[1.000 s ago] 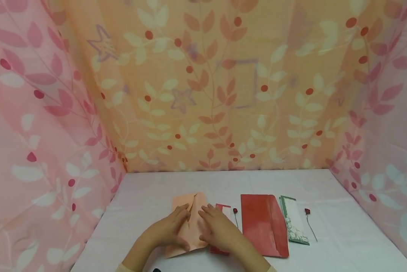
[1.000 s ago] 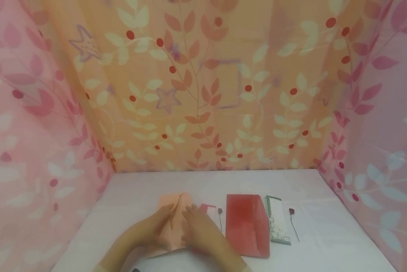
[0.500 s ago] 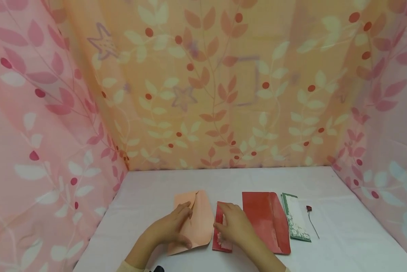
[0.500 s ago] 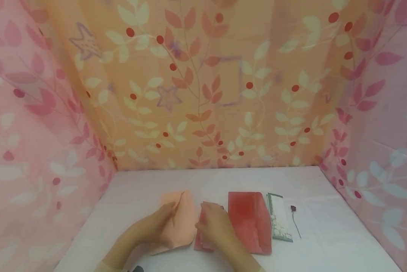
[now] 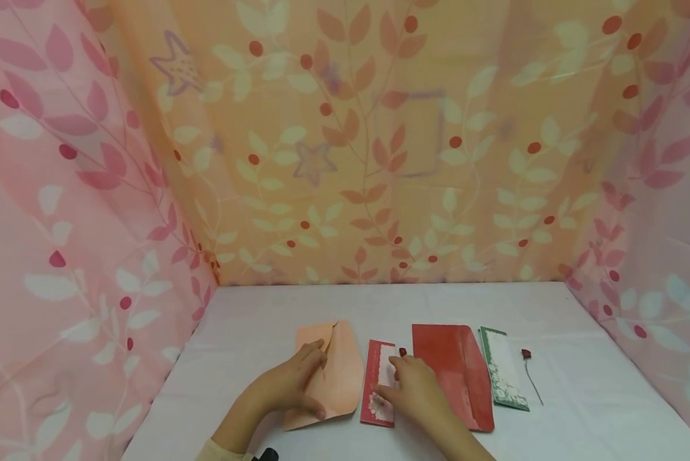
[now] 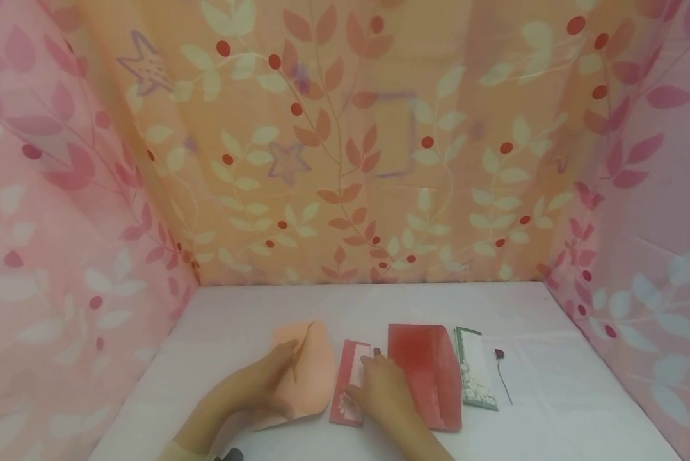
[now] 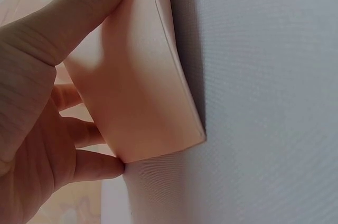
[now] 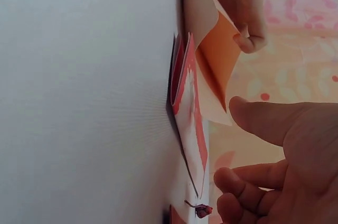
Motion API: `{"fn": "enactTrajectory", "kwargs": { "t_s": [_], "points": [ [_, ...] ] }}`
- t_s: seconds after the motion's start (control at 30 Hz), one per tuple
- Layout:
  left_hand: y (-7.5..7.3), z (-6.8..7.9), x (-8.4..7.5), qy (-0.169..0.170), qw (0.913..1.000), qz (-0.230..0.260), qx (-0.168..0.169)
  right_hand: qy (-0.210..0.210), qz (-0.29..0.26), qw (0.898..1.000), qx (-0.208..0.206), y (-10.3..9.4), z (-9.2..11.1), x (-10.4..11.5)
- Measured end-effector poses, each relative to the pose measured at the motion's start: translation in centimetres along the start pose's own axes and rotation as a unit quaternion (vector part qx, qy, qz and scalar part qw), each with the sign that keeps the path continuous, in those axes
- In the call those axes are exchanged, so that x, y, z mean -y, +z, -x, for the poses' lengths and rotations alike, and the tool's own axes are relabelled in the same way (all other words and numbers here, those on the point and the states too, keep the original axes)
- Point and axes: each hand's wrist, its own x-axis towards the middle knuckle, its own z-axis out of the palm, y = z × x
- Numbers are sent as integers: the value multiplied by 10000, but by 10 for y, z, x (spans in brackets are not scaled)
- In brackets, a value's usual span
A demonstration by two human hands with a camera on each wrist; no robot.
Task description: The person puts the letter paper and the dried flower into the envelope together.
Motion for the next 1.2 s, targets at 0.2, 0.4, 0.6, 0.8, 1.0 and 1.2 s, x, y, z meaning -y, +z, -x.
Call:
{"fn": "enactTrajectory", "kwargs": {
  "t_s": [0.2, 0.4, 0.6, 0.8, 1.0, 1.2],
  "points": [
    [1, -1, -3, 18, 10000, -34, -7, 661, 323, 9969, 277, 5, 2, -5],
    [2, -1, -5, 17, 10000, -10, -24, 614, 674, 9955, 255, 15, 3, -9],
    [8, -1, -4, 42, 10000, 61, -6, 646, 818, 9943, 220, 14, 7, -10],
    [11, 1, 2, 18, 9999, -137, -13, 921, 696, 9927, 345, 15, 1, -6],
    [3, 1, 3, 43, 9999, -115, -35, 1026, 504, 9932, 241, 10, 0, 4],
    [0, 0, -1, -2, 10000, -20, -15, 973, 511, 9938, 192, 7, -1, 6]
  ]
}}
